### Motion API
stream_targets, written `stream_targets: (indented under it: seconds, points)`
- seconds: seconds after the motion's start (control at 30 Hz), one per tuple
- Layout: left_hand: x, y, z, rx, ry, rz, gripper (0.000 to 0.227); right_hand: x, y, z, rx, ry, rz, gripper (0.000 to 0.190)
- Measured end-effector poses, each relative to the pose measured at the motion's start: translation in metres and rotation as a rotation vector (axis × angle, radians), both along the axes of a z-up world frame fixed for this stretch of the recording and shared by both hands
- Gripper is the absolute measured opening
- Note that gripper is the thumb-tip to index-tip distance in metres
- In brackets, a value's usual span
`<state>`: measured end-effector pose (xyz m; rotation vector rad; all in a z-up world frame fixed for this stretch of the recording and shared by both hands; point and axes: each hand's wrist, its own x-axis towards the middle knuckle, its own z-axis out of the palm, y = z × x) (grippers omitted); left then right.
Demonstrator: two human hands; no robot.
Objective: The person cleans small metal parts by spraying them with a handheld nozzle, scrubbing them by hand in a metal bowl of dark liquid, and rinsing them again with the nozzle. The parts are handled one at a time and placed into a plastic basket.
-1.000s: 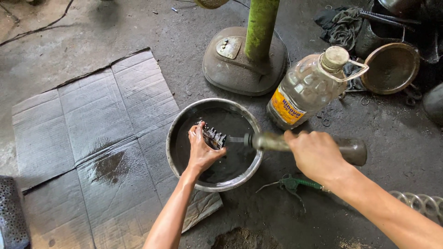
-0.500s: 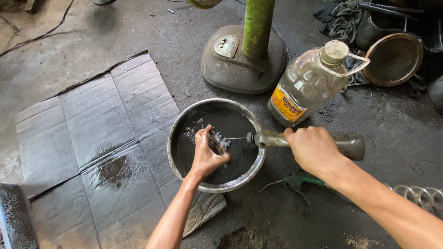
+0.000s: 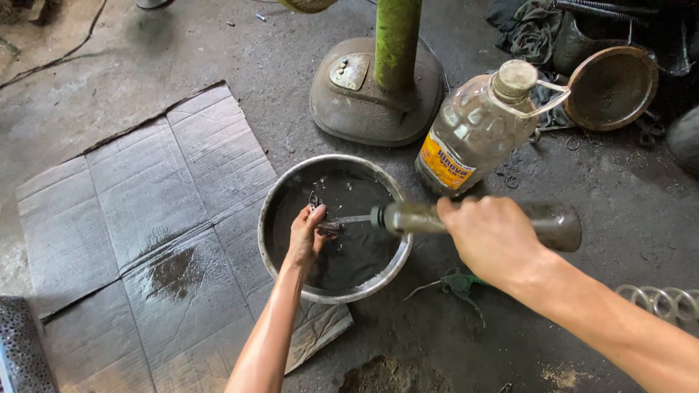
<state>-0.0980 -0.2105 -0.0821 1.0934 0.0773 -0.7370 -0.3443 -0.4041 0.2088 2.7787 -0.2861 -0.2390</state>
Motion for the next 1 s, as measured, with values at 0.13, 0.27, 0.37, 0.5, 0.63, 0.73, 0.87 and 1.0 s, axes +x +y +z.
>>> stream_targets:
  seconds: [0.13, 0.27, 0.37, 0.5, 0.63, 0.73, 0.87, 1.0]
  points:
    - [-0.009, 0.006, 0.019, 0.037, 0.015, -0.008, 0.058, 0.001, -0.002, -0.004, -0.087, -0.025, 0.013, 0.012]
    - [-0.015, 0.009, 0.030, 0.011, 0.024, -0.034, 0.055, -0.003, -0.008, -0.022, -0.007, -0.028, -0.006, 0.012]
    - [-0.012, 0.016, 0.033, -0.031, 0.020, -0.061, 0.042, -0.003, -0.009, -0.031, 0.012, -0.023, -0.043, 0.015]
    - [-0.019, 0.018, 0.053, -0.063, 0.024, -0.084, 0.033, -0.006, -0.006, -0.031, 0.036, -0.065, -0.085, 0.016]
    - [-0.019, 0.019, 0.063, -0.025, -0.009, -0.142, 0.033, -0.007, -0.007, -0.043, 0.104, 0.006, -0.090, 0.016]
    - [-0.019, 0.024, 0.062, -0.074, -0.007, -0.122, 0.037, -0.005, -0.007, -0.046, 0.050, -0.063, -0.105, 0.015]
    - [-0.019, 0.030, 0.064, -0.058, 0.010, -0.147, 0.043, -0.004, -0.009, -0.049, 0.129, -0.013, -0.122, 0.013]
    - [-0.023, 0.027, 0.076, -0.079, -0.012, -0.183, 0.054, -0.009, -0.009, -0.064, 0.139, 0.003, -0.156, 0.011]
